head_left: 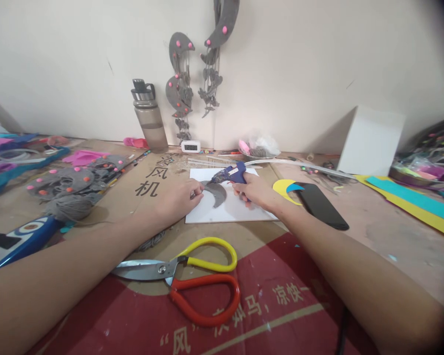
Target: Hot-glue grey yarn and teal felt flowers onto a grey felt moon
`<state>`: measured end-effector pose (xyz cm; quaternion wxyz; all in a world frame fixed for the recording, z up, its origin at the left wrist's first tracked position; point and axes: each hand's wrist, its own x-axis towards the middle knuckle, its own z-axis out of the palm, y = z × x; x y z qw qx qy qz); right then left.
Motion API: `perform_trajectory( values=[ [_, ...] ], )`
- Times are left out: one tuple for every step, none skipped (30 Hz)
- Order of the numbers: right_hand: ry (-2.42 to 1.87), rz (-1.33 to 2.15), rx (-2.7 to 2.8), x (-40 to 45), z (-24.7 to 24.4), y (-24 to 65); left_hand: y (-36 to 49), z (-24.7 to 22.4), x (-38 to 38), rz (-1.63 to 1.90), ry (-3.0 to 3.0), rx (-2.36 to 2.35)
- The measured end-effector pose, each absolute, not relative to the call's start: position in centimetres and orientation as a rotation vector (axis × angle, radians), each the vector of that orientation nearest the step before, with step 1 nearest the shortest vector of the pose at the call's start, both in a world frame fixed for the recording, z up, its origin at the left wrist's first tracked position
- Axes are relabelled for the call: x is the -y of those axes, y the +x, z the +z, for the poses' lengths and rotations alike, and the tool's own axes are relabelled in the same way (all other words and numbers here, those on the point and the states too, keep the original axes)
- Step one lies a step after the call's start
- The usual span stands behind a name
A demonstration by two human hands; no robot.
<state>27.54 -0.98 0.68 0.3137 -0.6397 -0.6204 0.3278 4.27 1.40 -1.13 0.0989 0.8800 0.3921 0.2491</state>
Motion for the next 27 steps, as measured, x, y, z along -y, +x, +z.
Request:
perform_trajectory(
  values=[
    [-1.686, 0.856, 1.638, 1.02, 0.75, 27.49, 4.26, -1.17, -1.45, 0.736, 2.609, -1.16],
    [-1.686, 0.849, 1.64, 1.08, 0.81, 27.43, 4.25, -1.2, -1.48, 0.734, 2.614, -1.159],
    [-1.686, 0.844, 1.64, 1.14, 0.86, 27.35, 4.26, -1.22, -1.51, 0.734, 2.616, -1.16],
    [-1.688, 0.841, 1.64, 1.19, 0.9, 27.27, 4.28, -1.23, -1.52, 0.734, 2.616, -1.16],
    [-1.691, 0.842, 1.641, 1.25, 0.92, 27.19, 4.3, -1.23, -1.52, 0.733, 2.614, -1.158],
    [-1.695, 0.844, 1.643, 1.29, 0.93, 27.13, 4.33, -1.23, -1.52, 0.732, 2.609, -1.159],
    [-1.701, 0.846, 1.646, 1.32, 0.93, 27.08, 4.35, -1.22, -1.5, 0.734, 2.604, -1.16],
    [-1.71, 0.845, 1.646, 1.34, 0.93, 27.05, 4.36, -1.21, -1.48, 0.737, 2.6, -1.16],
    [-1.72, 0.845, 1.647, 1.35, 0.93, 27.04, 4.36, -1.19, -1.45, 0.74, 2.6, -1.161],
    [-1.729, 0.842, 1.648, 1.36, 0.94, 27.05, 4.36, -1.17, -1.42, 0.742, 2.602, -1.16],
    [-1.735, 0.835, 1.648, 1.37, 0.96, 27.06, 4.35, -1.14, -1.4, 0.743, 2.603, -1.158],
    [-1.741, 0.827, 1.648, 1.39, 0.98, 27.07, 4.34, -1.11, -1.37, 0.741, 2.604, -1.157],
    [-1.742, 0.82, 1.65, 1.42, 1.02, 27.08, 4.34, -1.08, -1.34, 0.736, 2.604, -1.158],
    [-1.74, 0.814, 1.65, 1.45, 1.05, 27.07, 4.35, -1.03, -1.32, 0.73, 2.601, -1.162],
    [-1.734, 0.813, 1.65, 1.48, 1.08, 27.05, 4.37, -0.99, -1.29, 0.726, 2.597, -1.167],
    [-1.727, 0.818, 1.649, 1.51, 1.11, 27.02, 4.39, -0.95, -1.27, 0.723, 2.595, -1.172],
    [-1.718, 0.829, 1.65, 1.53, 1.13, 26.99, 4.41, -0.92, -1.25, 0.718, 2.595, -1.175],
    [-1.707, 0.839, 1.653, 1.54, 1.14, 26.96, 4.43, -0.89, -1.23, 0.714, 2.595, -1.179],
    [-1.699, 0.849, 1.658, 1.53, 1.14, 26.94, 4.44, -0.87, -1.22, 0.713, 2.596, -1.18],
    [-1.696, 0.855, 1.662, 1.51, 1.14, 26.94, 4.43, -0.87, -1.22, 0.714, 2.597, -1.18],
    [-1.699, 0.859, 1.667, 1.48, 1.14, 26.95, 4.41, -0.88, -1.23, 0.715, 2.599, -1.178],
    [-1.71, 0.859, 1.667, 1.45, 1.15, 26.98, 4.38, -0.91, -1.25, 0.717, 2.603, -1.175],
    [-1.724, 0.857, 1.665, 1.43, 1.18, 27.01, 4.34, -0.94, -1.28, 0.719, 2.607, -1.171],
    [-1.735, 0.855, 1.663, 1.42, 1.21, 27.05, 4.31, -0.99, -1.31, 0.722, 2.611, -1.166],
    [-1.739, 0.85, 1.66, 1.42, 1.24, 27.09, 4.27, -1.03, -1.34, 0.723, 2.615, -1.16],
    [-1.738, 0.846, 1.657, 1.42, 1.28, 27.1, 4.25, -1.07, -1.37, 0.724, 2.615, -1.155],
    [-1.731, 0.844, 1.652, 1.44, 1.31, 27.1, 4.24, -1.09, -1.39, 0.727, 2.613, -1.151]
  ],
)
